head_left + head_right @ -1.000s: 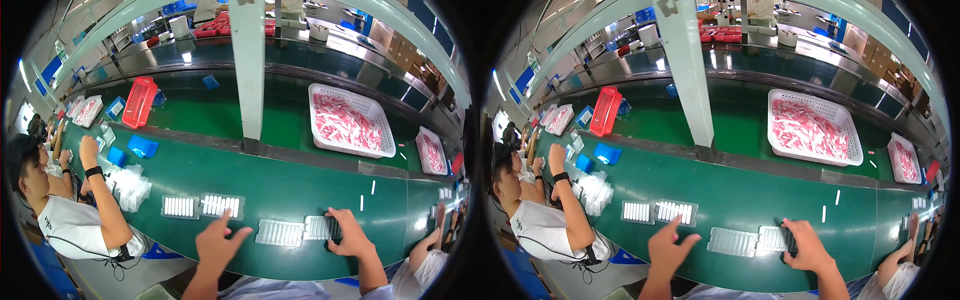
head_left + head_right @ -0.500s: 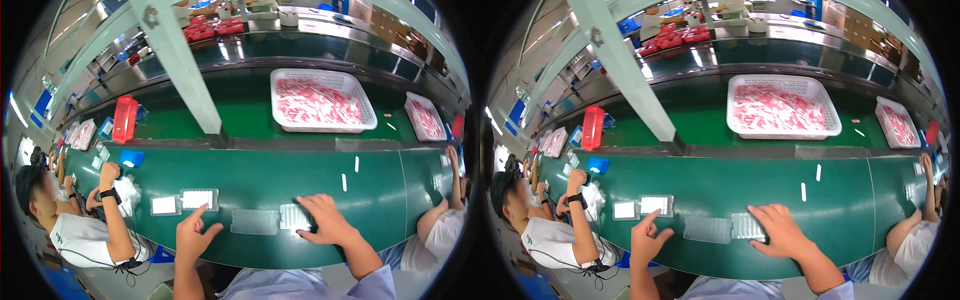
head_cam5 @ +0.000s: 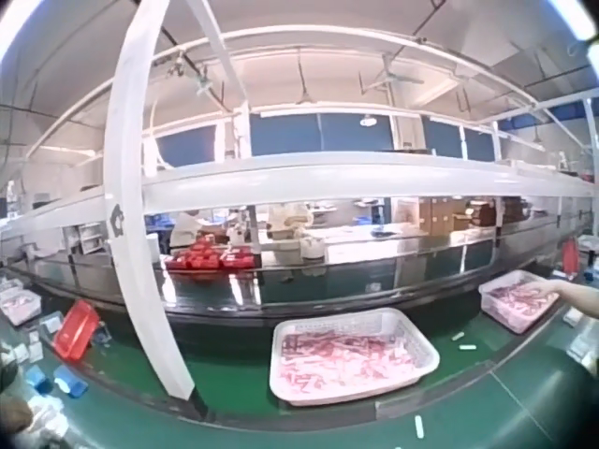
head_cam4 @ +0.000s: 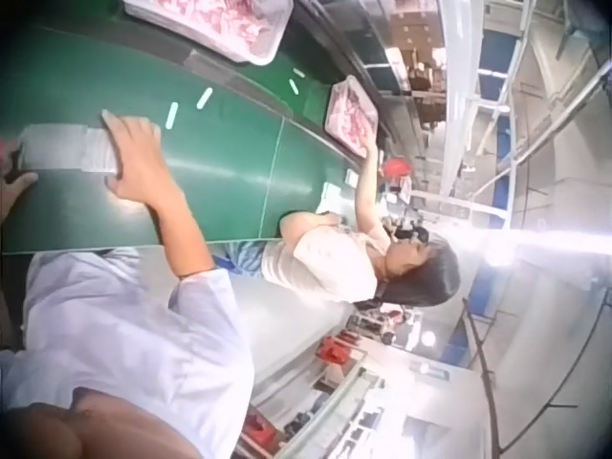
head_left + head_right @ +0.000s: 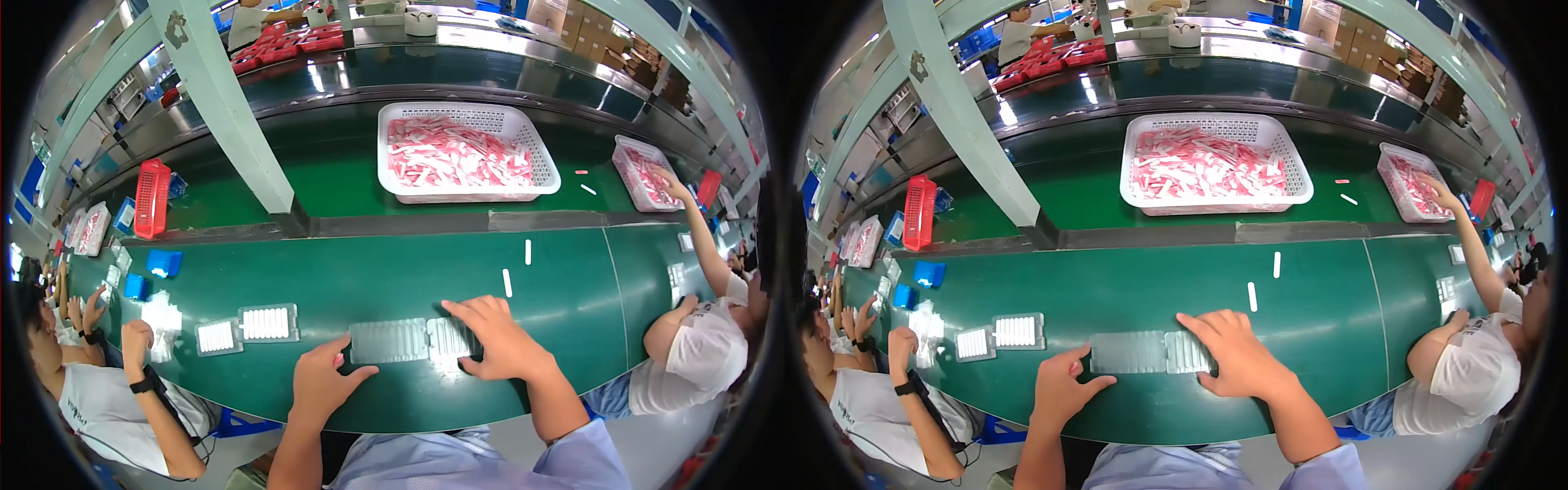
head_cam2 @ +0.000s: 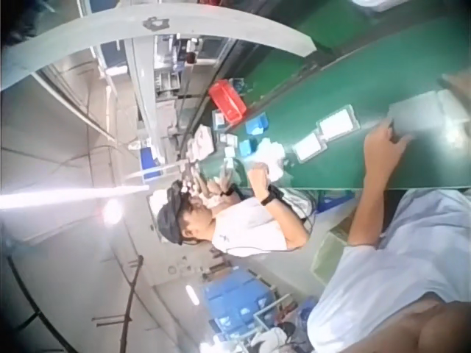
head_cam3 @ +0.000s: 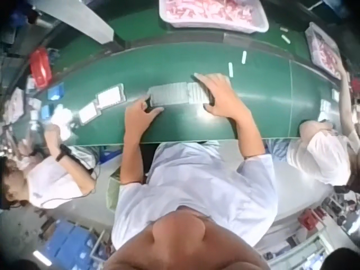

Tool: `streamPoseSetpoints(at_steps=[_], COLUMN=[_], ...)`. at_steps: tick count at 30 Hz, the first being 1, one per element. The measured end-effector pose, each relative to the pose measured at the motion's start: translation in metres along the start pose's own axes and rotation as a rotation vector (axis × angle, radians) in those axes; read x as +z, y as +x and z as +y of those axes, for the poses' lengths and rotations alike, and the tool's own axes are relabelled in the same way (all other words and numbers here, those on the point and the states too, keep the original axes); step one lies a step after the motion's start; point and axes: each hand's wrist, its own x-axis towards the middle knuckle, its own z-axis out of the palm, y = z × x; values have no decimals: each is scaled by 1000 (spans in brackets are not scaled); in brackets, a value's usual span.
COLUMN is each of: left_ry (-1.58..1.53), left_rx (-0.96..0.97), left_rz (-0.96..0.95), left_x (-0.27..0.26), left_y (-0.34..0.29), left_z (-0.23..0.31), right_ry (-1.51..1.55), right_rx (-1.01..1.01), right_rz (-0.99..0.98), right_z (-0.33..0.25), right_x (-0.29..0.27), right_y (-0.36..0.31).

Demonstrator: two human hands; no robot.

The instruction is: The person assembles small white and pink plastic components into clear plastic trays by hand, placing the parts into the trays on an assembly line.

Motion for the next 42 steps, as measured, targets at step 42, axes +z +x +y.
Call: streamPoseSetpoints(at_steps=[42], left_ry=[-1710], left_rx=[-297], left_rz=[-600], left_x=[10], left_y=[-55], left_z=[-11], right_ry=[243], right_rx=[-59], right_rz=[38], right_z=[-82], right_x=[51], right_y=[39])
